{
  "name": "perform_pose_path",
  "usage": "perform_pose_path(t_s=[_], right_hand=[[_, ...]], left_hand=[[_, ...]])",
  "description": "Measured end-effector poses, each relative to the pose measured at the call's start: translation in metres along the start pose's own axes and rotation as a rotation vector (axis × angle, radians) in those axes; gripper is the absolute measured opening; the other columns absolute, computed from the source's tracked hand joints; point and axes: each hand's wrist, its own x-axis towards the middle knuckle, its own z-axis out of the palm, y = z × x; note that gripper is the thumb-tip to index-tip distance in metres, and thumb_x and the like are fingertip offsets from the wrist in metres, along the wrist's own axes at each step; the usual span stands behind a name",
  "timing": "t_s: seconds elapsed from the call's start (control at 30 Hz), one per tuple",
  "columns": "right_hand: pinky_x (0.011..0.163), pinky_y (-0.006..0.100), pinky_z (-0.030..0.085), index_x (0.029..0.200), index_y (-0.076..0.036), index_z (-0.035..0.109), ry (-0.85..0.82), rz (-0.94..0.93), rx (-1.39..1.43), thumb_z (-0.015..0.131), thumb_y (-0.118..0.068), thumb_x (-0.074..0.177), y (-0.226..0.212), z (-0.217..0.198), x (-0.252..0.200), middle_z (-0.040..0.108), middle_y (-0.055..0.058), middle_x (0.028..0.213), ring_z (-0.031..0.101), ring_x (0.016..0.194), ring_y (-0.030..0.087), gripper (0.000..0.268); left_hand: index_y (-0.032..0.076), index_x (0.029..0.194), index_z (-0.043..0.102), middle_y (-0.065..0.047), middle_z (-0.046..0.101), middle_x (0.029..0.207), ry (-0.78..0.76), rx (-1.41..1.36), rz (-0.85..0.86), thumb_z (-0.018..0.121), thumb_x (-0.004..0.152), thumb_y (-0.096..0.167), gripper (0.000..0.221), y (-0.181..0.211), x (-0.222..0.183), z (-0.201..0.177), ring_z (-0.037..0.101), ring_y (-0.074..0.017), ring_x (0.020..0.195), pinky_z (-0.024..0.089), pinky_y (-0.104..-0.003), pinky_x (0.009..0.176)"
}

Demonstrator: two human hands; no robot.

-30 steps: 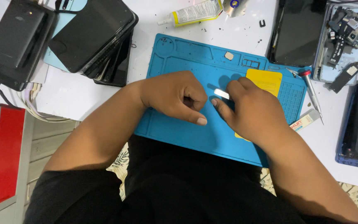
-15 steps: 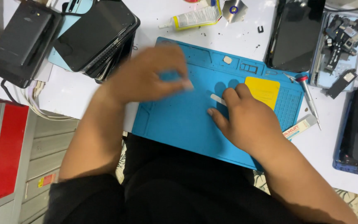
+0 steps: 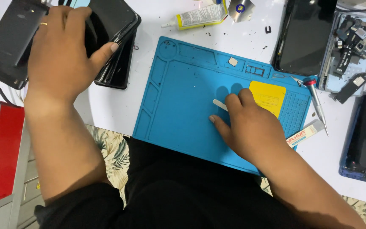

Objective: Disassembling a mobile phone to extract internal components like the motherboard and screen using tweezers and a screwdriver.

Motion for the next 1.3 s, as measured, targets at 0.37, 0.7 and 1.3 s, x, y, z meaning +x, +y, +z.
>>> perform_pose_path(t_s=[0.37, 0.7, 1.3], right_hand=[[0.043, 0.056, 0.051, 0.105, -0.011, 0.053, -0.032, 0.019, 0.009, 0.065, -0.054, 0.098, -0.003, -0.003, 0.0, 0.052, 0.011, 0.109, 0.063, 0.067, 0.043, 0.045], [0.045, 0.055, 0.053, 0.108, -0.012, 0.054, -0.064, 0.037, 0.002, 0.064, -0.054, 0.098, -0.005, -0.007, 0.0, 0.053, 0.011, 0.112, 0.064, 0.068, 0.043, 0.045], [0.042, 0.054, 0.052, 0.106, -0.011, 0.054, -0.013, -0.005, 0.017, 0.067, -0.052, 0.097, -0.003, -0.005, -0.002, 0.053, 0.011, 0.11, 0.064, 0.064, 0.042, 0.044]], left_hand=[[-0.008, 0.135, 0.045, -0.03, 0.049, 0.128, 0.059, -0.206, 0.007, 0.091, 0.1, 0.013, 0.061, 0.005, 0.001, -0.009, 0.049, -0.051, 0.115, 0.043, -0.059, 0.091], [-0.01, 0.141, 0.064, -0.027, 0.064, 0.126, 0.029, -0.087, 0.111, 0.077, 0.1, 0.018, 0.052, -0.014, 0.0, 0.005, 0.054, -0.0507, 0.114, 0.044, -0.053, 0.099], [-0.008, 0.135, 0.07, -0.025, 0.071, 0.119, 0.109, 0.107, 0.12, 0.084, 0.129, 0.007, 0.021, -0.08, -0.013, -0.013, 0.066, -0.0482, 0.105, 0.046, -0.05, 0.087]])
